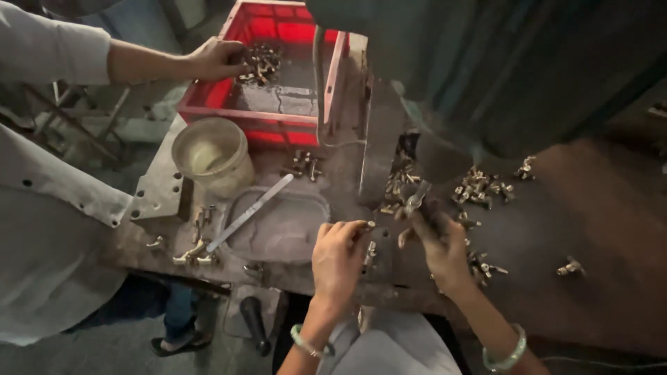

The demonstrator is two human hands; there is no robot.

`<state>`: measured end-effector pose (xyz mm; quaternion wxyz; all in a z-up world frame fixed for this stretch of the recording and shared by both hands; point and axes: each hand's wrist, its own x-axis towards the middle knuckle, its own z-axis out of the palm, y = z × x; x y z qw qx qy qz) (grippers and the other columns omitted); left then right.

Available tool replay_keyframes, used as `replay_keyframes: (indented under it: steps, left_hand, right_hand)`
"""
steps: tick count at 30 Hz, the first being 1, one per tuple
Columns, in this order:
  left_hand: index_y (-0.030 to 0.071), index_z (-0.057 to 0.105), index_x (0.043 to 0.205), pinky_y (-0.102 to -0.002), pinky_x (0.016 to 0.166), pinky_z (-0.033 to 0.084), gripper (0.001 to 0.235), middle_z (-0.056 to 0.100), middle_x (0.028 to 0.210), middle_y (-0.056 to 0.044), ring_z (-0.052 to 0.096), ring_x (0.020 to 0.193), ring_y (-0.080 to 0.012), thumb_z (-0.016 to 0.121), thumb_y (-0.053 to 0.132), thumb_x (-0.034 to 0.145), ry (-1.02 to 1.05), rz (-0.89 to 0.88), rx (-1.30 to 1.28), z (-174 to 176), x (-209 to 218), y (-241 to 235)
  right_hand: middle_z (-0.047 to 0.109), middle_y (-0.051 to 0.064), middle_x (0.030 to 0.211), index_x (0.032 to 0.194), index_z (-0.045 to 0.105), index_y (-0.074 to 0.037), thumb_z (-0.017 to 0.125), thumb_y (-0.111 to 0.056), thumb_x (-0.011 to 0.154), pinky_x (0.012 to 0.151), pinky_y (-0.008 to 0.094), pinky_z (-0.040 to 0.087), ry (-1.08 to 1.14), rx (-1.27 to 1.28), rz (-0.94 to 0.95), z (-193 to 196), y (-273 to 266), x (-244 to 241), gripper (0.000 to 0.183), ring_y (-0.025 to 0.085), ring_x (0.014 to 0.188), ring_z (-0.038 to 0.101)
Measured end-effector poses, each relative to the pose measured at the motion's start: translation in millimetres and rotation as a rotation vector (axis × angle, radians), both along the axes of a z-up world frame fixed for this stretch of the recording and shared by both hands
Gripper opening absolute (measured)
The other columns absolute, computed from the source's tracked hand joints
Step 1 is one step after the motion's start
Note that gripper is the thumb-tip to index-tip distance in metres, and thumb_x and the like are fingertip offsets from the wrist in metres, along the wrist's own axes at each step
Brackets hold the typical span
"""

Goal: The person picks up small brass fittings one at a time from the workbench, holds each against a dark hand tool and turns it to work the part, then sets it down with finished pieces accumulating in a pile. Another worker across the bench sorts parts into a red crate.

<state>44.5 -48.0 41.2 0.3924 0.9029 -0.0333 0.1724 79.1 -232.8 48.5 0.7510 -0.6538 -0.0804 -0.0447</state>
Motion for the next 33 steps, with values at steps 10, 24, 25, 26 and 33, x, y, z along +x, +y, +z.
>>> replay_keyframes:
  steps: [10,24,25,26,33]
  left_hand:
    - [0.002,0.075,0.124,-0.026,0.078,0.056,0.038,0.079,0.1,-0.007,0.071,0.087,-0.0113,0.077,0.005,0.087,0.342,0.104,-1.233,-53,-42,-4]
    - [-0.002,0.068,0.13,-0.031,0.085,0.063,0.041,0.078,0.11,-0.012,0.076,0.097,-0.0166,0.075,-0.004,0.089,-0.142,-0.115,-1.025,124,-36,-20]
    - [-0.002,0.068,0.13,-0.031,0.085,0.063,0.041,0.078,0.11,-0.012,0.076,0.097,-0.0166,0.075,-0.004,0.089,-0.144,-0.12,-1.026,118,-31,-21]
    - [0.003,0.066,0.132,-0.03,0.09,0.062,0.039,0.075,0.116,-0.013,0.075,0.102,-0.0182,0.073,-0.004,0.094,-0.432,-0.159,-0.668,113,-27,-21]
    - [0.01,0.075,0.124,-0.038,0.081,0.061,0.049,0.074,0.108,-0.01,0.073,0.095,-0.0251,0.065,-0.006,0.079,-0.277,-0.133,-0.062,18,-9,-1]
  right_hand:
    - [0.073,0.01,0.101,0.111,0.069,0.003,0.06,-0.01,0.103,0.063,0.032,0.055,-0.051,-0.099,-0.035,-14,-5,0,0.017,0.016,0.07,0.066]
    - [0.071,0.008,0.11,0.118,0.068,0.002,0.061,-0.003,0.102,0.085,0.031,0.056,-0.016,-0.152,0.044,-97,-54,35,0.018,0.015,0.096,0.067]
    - [0.071,0.008,0.11,0.118,0.068,0.002,0.061,-0.003,0.102,0.085,0.031,0.056,-0.019,-0.153,0.041,-97,-52,32,0.018,0.015,0.096,0.067]
    - [0.07,0.006,0.114,0.122,0.067,0.0,0.062,-0.002,0.099,0.088,0.03,0.054,0.035,-0.138,0.053,-95,-51,29,0.023,0.013,0.101,0.064]
    - [0.073,0.006,0.121,0.128,0.065,0.0,0.068,-0.008,0.091,0.093,0.031,0.052,-0.02,-0.343,0.135,-100,-49,1,0.038,0.011,0.109,0.065]
